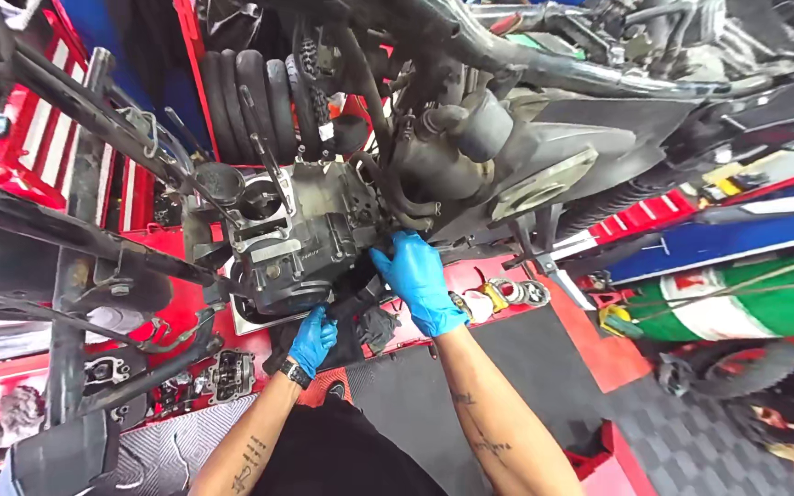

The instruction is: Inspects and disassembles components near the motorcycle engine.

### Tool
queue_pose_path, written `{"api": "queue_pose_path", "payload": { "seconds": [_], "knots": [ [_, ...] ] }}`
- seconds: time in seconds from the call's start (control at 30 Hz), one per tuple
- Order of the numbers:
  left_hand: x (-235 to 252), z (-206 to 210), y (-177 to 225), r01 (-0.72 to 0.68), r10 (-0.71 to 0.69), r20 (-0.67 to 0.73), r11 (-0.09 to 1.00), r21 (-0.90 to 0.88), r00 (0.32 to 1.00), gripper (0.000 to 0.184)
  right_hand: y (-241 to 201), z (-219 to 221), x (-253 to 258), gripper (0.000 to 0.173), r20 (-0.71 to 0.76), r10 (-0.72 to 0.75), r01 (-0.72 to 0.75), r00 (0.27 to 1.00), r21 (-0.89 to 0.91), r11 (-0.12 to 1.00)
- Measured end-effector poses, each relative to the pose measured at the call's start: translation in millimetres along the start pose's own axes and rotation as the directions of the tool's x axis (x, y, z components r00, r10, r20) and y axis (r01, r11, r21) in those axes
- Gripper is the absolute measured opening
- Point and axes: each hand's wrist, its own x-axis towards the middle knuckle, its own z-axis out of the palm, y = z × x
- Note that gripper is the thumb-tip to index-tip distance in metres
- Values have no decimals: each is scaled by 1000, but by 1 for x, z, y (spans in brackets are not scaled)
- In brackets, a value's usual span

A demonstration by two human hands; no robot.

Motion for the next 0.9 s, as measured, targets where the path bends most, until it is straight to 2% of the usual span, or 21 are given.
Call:
{"api": "queue_pose_path", "payload": {
  "seconds": [0.1, 0.23, 0.43, 0.5, 0.57, 0.6, 0.7, 0.73, 0.8, 0.9],
  "knots": [
    [1, 4, -10, 15, -12, 35, 997, -78, 999, 46, 5, -1, 2, 46, 22, -7, 7, 1000, -3, 1000],
    [5, 1, -13, 11, -9, 49, 999, -33, 999, 48, 7, 5, 0, 45, -12, -23, 23, 1000, 2, 1000],
    [7, -6, -3, -79, 80, 51, 997, -16, 996, 59, 11, -5, -17, 45, -36, -79, 84, 996, 169, 982],
    [7, -5, -4, -97, 98, 73, 995, -15, 993, 60, 24, -1, -25, 47, -104, -86, 108, 991, 226, 968],
    [7, -5, -5, -110, 110, 84, 994, -6, 990, 61, 53, 21, -40, 38, -205, -66, 111, 977, 220, 969],
    [7, -6, -7, -111, 111, 80, 994, 0, 991, 61, 73, 37, -53, 34, -200, -34, 77, 979, 211, 974],
    [7, -6, -4, -96, 95, 54, 995, 7, 994, 60, 138, 96, -82, 33, -22, 102, -98, 995, 123, 987],
    [7, -5, -3, -86, 86, 43, 996, 1, 995, 59, 153, 116, -82, 38, 4, 82, -82, 997, 113, 990],
    [6, -4, -3, -69, 69, 33, 997, 16, 997, 58, 161, 147, -75, 51, 6, -46, 44, 999, 138, 989],
    [4, -2, 0, -51, 51, 6, 998, 36, 999, 57, 148, 179, -57, 53, -74, -97, 107, 992, 137, 985]
  ]
}}
